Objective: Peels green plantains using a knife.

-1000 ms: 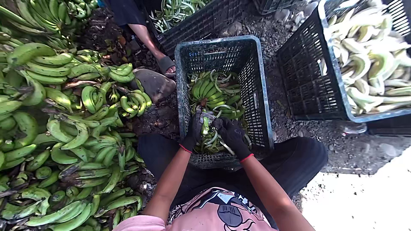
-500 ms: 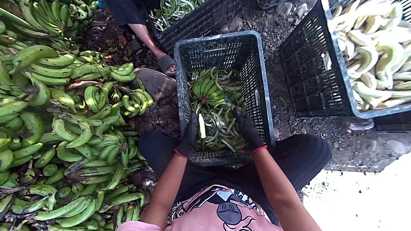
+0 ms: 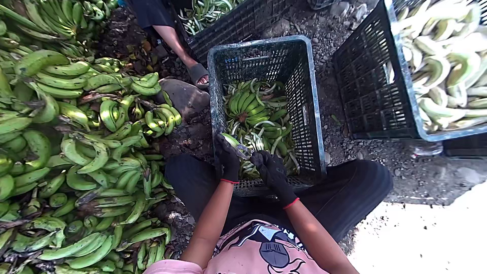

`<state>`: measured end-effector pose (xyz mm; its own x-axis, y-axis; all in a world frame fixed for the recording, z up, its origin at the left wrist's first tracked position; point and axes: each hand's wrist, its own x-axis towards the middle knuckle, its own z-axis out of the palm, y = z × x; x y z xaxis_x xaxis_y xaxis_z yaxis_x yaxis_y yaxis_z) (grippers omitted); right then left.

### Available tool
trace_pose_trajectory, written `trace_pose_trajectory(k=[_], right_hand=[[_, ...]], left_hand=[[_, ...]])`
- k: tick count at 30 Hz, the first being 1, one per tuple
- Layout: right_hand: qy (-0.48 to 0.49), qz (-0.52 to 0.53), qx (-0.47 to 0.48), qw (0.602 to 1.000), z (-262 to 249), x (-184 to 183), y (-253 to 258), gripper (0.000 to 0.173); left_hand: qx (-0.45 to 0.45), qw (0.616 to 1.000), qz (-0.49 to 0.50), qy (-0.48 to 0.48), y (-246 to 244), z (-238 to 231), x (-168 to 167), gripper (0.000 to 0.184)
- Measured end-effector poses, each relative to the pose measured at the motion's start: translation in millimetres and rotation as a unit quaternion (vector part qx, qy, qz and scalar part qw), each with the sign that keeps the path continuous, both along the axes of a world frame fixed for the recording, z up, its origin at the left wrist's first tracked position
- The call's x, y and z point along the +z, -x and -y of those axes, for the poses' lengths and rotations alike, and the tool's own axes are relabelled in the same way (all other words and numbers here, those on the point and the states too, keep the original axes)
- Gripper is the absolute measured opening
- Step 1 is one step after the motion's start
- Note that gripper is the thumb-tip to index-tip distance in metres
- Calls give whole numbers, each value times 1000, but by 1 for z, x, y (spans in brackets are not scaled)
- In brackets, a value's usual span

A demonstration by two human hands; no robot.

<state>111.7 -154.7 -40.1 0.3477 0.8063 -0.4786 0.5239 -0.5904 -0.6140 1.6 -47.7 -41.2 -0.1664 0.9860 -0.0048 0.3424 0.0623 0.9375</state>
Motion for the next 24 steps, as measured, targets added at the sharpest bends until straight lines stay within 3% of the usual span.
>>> trace_pose_trajectory(k=[2,4,8,13,15,17,20,24], right_hand=[[11,10,-6,1000,-2,1,-4,65],[10,21,-19,1000,-7,1,-8,61],[-1,23,-32,999,-17,3,-19,56],[-25,-6,-25,999,-21,1,-28,55],[-74,-19,-39,996,-23,-4,-30,50],[-108,-50,-44,992,-22,-7,-35,51],[-139,-53,-46,988,-20,-9,-35,58],[-86,27,-38,995,-15,-2,-19,62]], left_hand=[[-29,999,15,21,0,0,0,54],[-114,988,75,74,3,-1,3,55],[-267,928,155,208,11,-5,-4,57],[-354,899,10,257,17,-2,29,47],[-413,883,-71,211,10,8,34,47],[-386,905,-44,173,6,15,27,49],[-242,950,128,151,2,10,15,57],[-87,931,332,121,-11,-6,16,48]])
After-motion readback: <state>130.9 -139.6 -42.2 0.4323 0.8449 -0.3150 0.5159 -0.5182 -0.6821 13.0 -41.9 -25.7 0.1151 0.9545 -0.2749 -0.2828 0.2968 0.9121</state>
